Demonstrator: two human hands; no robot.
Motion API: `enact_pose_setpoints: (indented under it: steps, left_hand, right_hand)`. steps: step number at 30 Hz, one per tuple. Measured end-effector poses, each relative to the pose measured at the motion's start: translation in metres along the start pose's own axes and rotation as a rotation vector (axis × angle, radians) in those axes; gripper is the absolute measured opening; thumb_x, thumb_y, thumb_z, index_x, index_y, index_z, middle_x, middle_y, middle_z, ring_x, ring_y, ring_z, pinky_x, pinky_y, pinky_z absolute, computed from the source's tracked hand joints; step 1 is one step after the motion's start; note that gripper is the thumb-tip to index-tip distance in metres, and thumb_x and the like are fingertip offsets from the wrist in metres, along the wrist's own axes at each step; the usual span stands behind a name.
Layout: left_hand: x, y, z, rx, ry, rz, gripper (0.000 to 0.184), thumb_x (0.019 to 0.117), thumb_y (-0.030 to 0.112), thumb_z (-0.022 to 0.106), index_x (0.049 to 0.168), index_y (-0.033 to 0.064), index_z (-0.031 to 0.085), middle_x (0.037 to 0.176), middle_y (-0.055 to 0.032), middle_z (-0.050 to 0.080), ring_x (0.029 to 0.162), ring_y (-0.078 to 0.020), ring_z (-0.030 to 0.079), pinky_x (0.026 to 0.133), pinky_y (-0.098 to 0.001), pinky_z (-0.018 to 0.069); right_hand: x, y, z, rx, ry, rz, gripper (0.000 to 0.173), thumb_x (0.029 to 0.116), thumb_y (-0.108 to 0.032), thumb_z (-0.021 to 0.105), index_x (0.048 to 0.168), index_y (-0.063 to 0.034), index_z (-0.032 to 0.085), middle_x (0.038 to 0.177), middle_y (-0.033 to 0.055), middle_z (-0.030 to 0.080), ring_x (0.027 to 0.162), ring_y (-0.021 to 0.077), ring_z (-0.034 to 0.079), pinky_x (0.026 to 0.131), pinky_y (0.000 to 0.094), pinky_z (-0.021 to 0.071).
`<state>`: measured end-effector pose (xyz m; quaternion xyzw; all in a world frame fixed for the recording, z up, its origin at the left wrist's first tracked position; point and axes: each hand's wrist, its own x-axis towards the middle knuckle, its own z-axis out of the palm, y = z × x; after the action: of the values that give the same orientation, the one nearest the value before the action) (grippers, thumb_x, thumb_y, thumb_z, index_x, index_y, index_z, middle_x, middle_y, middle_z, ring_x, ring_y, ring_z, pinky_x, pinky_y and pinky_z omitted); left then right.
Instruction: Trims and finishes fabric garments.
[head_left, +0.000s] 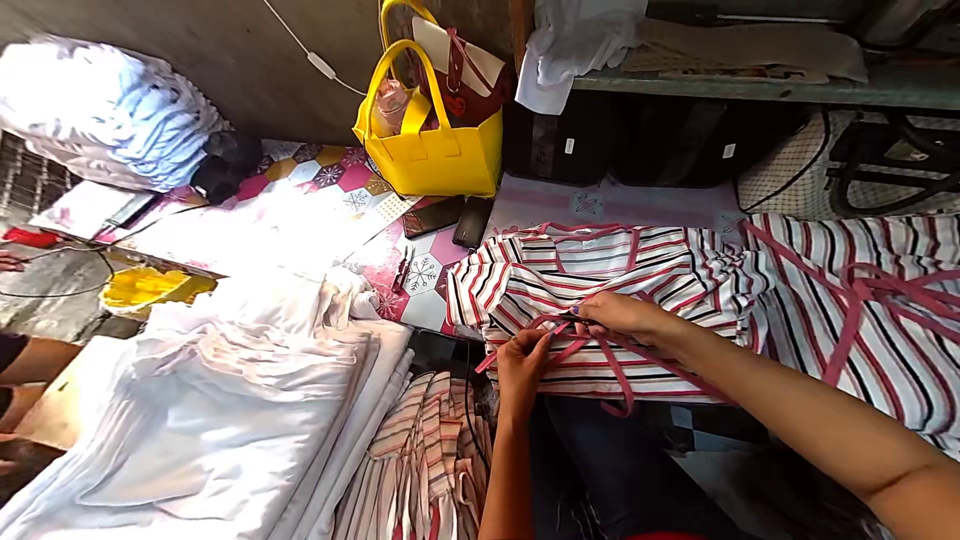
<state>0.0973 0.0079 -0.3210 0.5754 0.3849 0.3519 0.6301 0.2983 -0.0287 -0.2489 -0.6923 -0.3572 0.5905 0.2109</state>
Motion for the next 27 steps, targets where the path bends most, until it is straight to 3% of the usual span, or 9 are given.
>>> enact_pose_setpoints:
  steps: [4,7,9,10,12,14,17,23,27]
  left_hand:
    - [-0.006,-0.001,-0.004,0.077,-0.029,0.034,0.005,0.0924,0.002,0.069,0.093,-0.0015,0.073,0.078,-0.0002,0.072,0.067,-0.001,0.065,0.065,-0.0193,0.0556]
    - [-0.03,0.021,-0.036,0.554,-0.449,0.09,0.013,0.0915,0.01,0.072,0.091,-0.0029,0.076,0.084,-0.0118,0.074,0.08,-0.0195,0.072,0.081,-0.0412,0.0584]
    - [-0.045,0.043,-0.05,0.78,-0.762,-0.042,0.022,0.0927,0.022,0.075,0.104,0.0038,0.079,0.091,-0.014,0.077,0.088,-0.0298,0.074,0.087,-0.0569,0.0557]
    - [-0.048,0.051,-0.049,0.84,-0.795,-0.095,0.027,0.0927,0.027,0.076,0.11,0.0071,0.079,0.093,-0.0132,0.077,0.09,-0.0316,0.074,0.088,-0.0607,0.0542]
    - [-0.045,0.059,-0.038,0.87,-0.643,-0.077,0.025,0.0958,0.028,0.072,0.11,0.0082,0.079,0.097,-0.0117,0.078,0.094,-0.0305,0.074,0.091,-0.0595,0.0545]
    - [-0.028,0.056,-0.014,0.776,-0.331,0.065,0.019,0.098,0.014,0.066,0.102,-0.0004,0.077,0.096,-0.0157,0.076,0.092,-0.0292,0.074,0.09,-0.0511,0.0569]
    - [0.005,0.027,0.027,0.684,0.025,0.302,0.015,0.0933,0.002,0.066,0.1,-0.0066,0.076,0.097,-0.0214,0.074,0.088,-0.0318,0.073,0.085,-0.0461,0.0593]
    - [0.029,-0.019,0.055,0.634,0.228,0.488,0.01,0.0893,-0.002,0.07,0.094,-0.0044,0.078,0.094,-0.0213,0.074,0.089,-0.0335,0.074,0.082,-0.0459,0.0605]
    - [0.029,-0.024,0.046,0.567,0.199,0.503,0.007,0.0863,-0.005,0.07,0.089,-0.0053,0.076,0.094,-0.019,0.074,0.086,-0.0277,0.074,0.08,-0.0396,0.0606]
  right_hand:
    - [0.0,0.003,0.002,-0.021,0.041,-0.036,0.039,0.1126,-0.024,0.039,0.093,-0.0034,0.065,0.062,-0.0062,0.046,0.048,0.0014,0.038,0.05,0.0193,0.0338]
    - [-0.007,0.002,-0.007,-0.165,0.125,-0.216,0.045,0.1135,-0.03,0.035,0.097,-0.0029,0.067,0.071,-0.0033,0.051,0.06,0.0041,0.045,0.062,0.0246,0.0409]
    - [-0.005,0.005,-0.014,-0.322,0.243,-0.372,0.04,0.1105,-0.032,0.045,0.104,-0.0013,0.07,0.084,0.0061,0.063,0.075,0.0138,0.056,0.076,0.036,0.0474]
    - [-0.001,0.006,-0.016,-0.389,0.287,-0.403,0.035,0.107,-0.031,0.054,0.111,-0.0007,0.071,0.094,0.0124,0.067,0.084,0.0218,0.062,0.083,0.0443,0.0502]
    - [0.012,0.009,-0.014,-0.487,0.32,-0.375,0.03,0.1008,-0.026,0.065,0.12,-0.0044,0.073,0.109,0.0164,0.067,0.099,0.0303,0.063,0.093,0.052,0.0488]
    - [0.027,0.012,-0.008,-0.498,0.316,-0.336,0.023,0.099,-0.018,0.065,0.114,-0.0043,0.075,0.118,0.018,0.068,0.112,0.0336,0.063,0.099,0.0551,0.0472]
    - [0.035,0.015,-0.006,-0.428,0.32,-0.339,0.02,0.0997,-0.012,0.061,0.108,0.0001,0.075,0.116,0.0185,0.067,0.11,0.0317,0.063,0.098,0.0519,0.0477]
    - [0.029,0.015,-0.005,-0.352,0.309,-0.389,0.017,0.0989,-0.008,0.061,0.105,0.0033,0.073,0.11,0.0176,0.065,0.103,0.0259,0.062,0.094,0.043,0.0486]
    - [0.029,0.019,-0.004,-0.369,0.286,-0.419,0.018,0.0994,-0.007,0.059,0.106,0.0026,0.073,0.111,0.0166,0.065,0.102,0.0252,0.062,0.094,0.0424,0.0484]
